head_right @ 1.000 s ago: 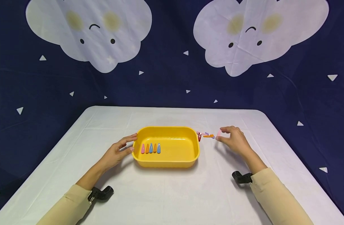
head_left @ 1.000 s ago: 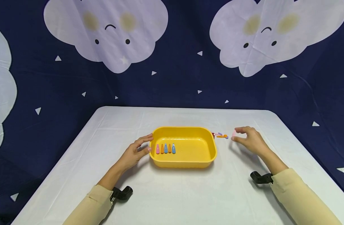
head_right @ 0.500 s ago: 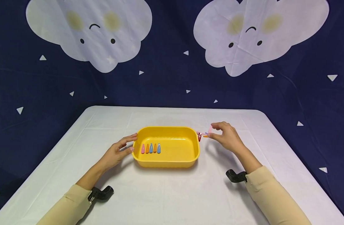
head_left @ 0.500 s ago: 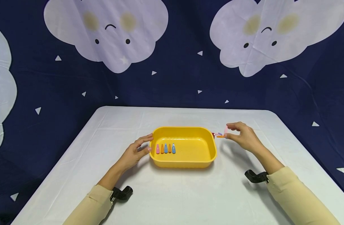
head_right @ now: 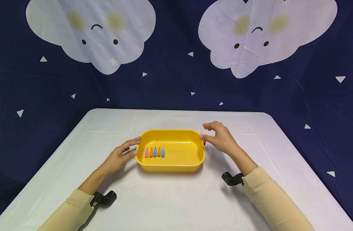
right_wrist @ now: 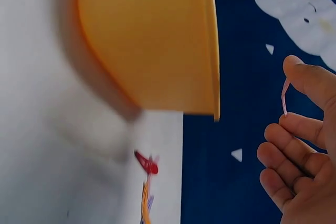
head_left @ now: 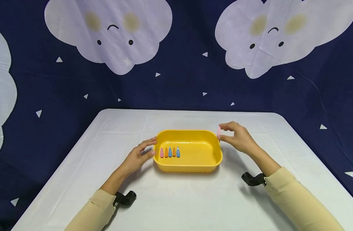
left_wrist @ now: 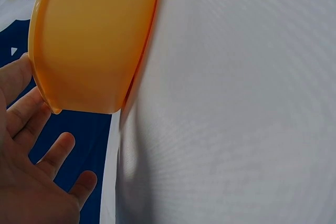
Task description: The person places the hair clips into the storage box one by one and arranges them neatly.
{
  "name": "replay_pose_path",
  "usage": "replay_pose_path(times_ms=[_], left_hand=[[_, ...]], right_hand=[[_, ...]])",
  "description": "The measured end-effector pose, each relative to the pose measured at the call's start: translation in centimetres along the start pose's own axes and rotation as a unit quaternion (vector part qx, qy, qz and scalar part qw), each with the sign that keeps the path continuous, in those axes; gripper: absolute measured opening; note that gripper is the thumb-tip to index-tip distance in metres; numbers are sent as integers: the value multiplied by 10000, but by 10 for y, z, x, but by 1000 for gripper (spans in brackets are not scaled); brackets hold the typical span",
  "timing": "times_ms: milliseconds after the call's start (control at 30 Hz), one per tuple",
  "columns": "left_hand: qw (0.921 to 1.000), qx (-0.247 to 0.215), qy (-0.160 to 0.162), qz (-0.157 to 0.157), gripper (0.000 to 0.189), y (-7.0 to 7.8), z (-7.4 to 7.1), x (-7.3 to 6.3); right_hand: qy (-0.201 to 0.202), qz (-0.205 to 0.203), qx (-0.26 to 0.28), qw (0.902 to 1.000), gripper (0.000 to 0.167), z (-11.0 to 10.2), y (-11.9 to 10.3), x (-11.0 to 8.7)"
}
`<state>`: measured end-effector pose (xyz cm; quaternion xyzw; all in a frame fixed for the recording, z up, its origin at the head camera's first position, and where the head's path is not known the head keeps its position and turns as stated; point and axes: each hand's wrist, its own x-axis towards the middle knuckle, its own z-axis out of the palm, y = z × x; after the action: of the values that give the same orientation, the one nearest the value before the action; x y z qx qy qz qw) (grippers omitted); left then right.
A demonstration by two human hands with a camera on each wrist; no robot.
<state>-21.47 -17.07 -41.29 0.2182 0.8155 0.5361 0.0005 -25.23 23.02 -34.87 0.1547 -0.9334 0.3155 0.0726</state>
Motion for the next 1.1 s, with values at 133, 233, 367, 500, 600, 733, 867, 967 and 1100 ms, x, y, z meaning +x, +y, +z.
replay_pose_path(times_ms=[133,233,367,500,600,733,867,967,1100], left_hand=[[10000,-8,-4,6,42,0,0,0],[10000,-10,1,-14,42,0,0,0],[10000,-16,8,-48,42,1,0,0],[10000,-42,3,-68,42,1,0,0],[10000,-35,-1,-57,42,1,0,0],[10000,-16,-9,-37,42,1,0,0],[10000,-10,-14,-24,42,1,0,0],[10000,-3,-15,-37,42,1,0,0],[10000,4,-17,-74,43,1,0,0]], right_hand=[[-53,-136,26,9999,53,6,-11,3],[-87,-231,48,9997,53,11,-18,5],[-167,-322,133,9993,52,19,-26,7],[-277,-344,240,9987,50,27,-34,10],[-325,-388,265,9984,50,33,-40,13],[-355,-540,192,9977,51,42,-47,18],[-429,-528,131,9976,51,51,-51,22],[-521,-447,113,9976,52,57,-53,24],[-635,-411,114,9971,51,65,-57,27]])
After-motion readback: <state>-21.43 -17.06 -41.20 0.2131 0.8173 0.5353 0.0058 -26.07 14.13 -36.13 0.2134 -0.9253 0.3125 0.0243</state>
